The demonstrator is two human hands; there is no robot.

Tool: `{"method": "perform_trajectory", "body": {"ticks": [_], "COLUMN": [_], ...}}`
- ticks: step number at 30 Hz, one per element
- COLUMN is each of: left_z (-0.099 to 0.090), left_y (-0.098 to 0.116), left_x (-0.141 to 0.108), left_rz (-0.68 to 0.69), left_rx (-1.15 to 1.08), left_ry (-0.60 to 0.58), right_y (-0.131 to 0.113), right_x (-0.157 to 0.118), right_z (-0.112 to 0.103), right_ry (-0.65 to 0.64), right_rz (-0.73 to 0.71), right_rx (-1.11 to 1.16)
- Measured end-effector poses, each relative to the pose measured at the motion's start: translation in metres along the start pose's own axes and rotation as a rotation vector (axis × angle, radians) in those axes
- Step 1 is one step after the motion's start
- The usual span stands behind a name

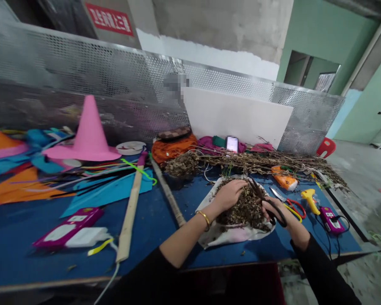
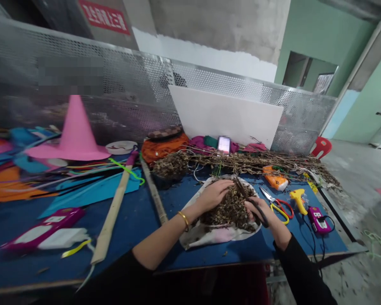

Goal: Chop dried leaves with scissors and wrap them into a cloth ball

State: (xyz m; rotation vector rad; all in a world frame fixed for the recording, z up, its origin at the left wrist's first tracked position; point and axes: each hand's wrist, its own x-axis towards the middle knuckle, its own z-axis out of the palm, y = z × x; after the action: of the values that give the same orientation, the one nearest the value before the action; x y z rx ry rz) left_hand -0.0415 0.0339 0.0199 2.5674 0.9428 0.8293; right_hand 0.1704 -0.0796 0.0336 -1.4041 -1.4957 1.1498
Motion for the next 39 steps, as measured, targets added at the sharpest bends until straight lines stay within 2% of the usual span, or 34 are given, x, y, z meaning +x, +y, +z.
{"method": "perform_trajectory", "body": {"ticks": [2, 5, 8, 10, 13, 14, 15, 16, 18, 20, 22, 25, 28, 31, 33, 36, 39], "left_z": [0.012, 0.023, 0.021, 0.015, 0.005, 0.002, 0.000, -0.001, 0.000, 0.002, 0.004, 0.001, -0.004, 0.002, 0.015, 0.040, 0.055], "left_y": [0.003, 0.000, -0.002, 0.001, 0.018, 0.025, 0.034, 0.042, 0.054, 0.058, 0.052, 0.033, 0.016, 0.010, 0.011, 0.015, 0.018], "left_x": [-0.003, -0.011, -0.017, -0.020, -0.023, -0.024, -0.025, -0.025, -0.025, -0.024, -0.023, -0.023, -0.017, 0.004, 0.023, 0.046, 0.049], "left_rz": [0.110, 0.177, 0.170, 0.132, 0.019, 0.010, 0.056, 0.150, 0.352, 0.438, 0.409, 0.332, 0.268, 0.225, 0.220, 0.215, 0.268], "left_rx": [0.077, 0.157, 0.155, 0.127, 0.107, 0.112, 0.119, 0.129, 0.162, 0.204, 0.250, 0.295, 0.302, 0.298, 0.297, 0.287, 0.280], "left_ry": [-0.083, -0.209, -0.202, -0.115, 0.159, 0.233, 0.247, 0.199, 0.002, -0.130, -0.149, -0.123, -0.106, -0.134, -0.177, -0.289, -0.361], "right_y": [0.010, 0.021, 0.025, 0.025, 0.023, 0.022, 0.021, 0.020, 0.018, 0.014, 0.012, 0.014, 0.021, 0.027, 0.027, 0.021, 0.017], "right_x": [0.001, -0.004, -0.018, -0.027, -0.034, -0.034, -0.033, -0.032, -0.029, -0.029, -0.033, -0.048, -0.066, -0.066, -0.051, -0.018, 0.012], "right_z": [0.001, 0.002, 0.004, 0.006, 0.010, 0.011, 0.012, 0.013, 0.015, 0.016, 0.013, 0.002, -0.016, -0.034, -0.043, -0.053, -0.059], "right_ry": [0.072, 0.214, 0.333, 0.391, 0.437, 0.432, 0.418, 0.399, 0.360, 0.338, 0.319, 0.274, 0.262, 0.396, 0.493, 0.710, 0.787], "right_rz": [-0.022, -0.082, -0.075, -0.052, -0.004, 0.002, 0.002, -0.005, -0.026, -0.039, -0.042, -0.010, 0.080, 0.116, 0.078, 0.121, 0.274], "right_rx": [-0.080, -0.282, -0.539, -0.671, -0.843, -0.896, -0.945, -0.990, -1.055, -1.088, -1.095, -1.037, -0.810, -0.552, -0.510, -0.682, -0.881]}}
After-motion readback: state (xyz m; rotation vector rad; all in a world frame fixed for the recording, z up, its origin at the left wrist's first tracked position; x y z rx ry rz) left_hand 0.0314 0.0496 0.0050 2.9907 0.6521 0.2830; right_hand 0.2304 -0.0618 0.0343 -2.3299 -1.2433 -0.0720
